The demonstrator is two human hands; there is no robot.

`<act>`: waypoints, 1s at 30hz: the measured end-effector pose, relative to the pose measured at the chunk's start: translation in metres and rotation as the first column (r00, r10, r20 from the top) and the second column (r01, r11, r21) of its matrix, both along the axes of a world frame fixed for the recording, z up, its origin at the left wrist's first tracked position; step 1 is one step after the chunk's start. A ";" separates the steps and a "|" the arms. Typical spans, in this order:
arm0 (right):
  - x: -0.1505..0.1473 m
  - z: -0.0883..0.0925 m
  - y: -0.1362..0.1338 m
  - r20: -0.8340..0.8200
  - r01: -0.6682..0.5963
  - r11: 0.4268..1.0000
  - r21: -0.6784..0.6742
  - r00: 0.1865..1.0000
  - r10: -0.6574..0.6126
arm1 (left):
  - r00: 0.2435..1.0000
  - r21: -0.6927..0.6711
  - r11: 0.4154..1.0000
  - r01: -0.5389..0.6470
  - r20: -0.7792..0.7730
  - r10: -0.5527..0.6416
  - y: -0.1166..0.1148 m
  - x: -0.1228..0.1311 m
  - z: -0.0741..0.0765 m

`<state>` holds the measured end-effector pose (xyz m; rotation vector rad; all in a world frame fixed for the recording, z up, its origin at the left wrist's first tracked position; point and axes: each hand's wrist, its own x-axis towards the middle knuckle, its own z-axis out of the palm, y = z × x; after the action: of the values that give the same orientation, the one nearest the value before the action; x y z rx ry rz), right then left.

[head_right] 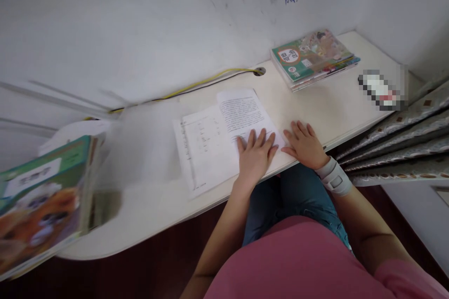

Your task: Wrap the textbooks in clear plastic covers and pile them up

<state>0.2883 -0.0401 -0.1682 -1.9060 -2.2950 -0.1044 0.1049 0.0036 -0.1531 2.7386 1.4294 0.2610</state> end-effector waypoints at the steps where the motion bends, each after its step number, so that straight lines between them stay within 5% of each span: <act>1: 0.000 0.000 0.000 -0.009 0.001 1.000 0.000 1.000 -0.001 | 1.000 -0.001 1.000 0.002 -0.002 -0.002 0.000 0.001 0.000; 23: -0.003 -0.002 0.000 -0.056 -0.006 1.000 0.021 0.998 0.007 | 0.989 -0.064 0.996 0.062 -0.130 -0.070 -0.016 0.011 0.014; 30: -0.004 -0.003 0.000 -0.036 -0.021 1.000 0.007 0.999 0.021 | 0.969 -0.175 0.972 0.153 -0.168 -0.183 0.026 0.006 0.028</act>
<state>0.2843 -0.0402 -0.1712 -1.8649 -2.2876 -0.0737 0.1113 0.0297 -0.1248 2.7864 1.1809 -0.1121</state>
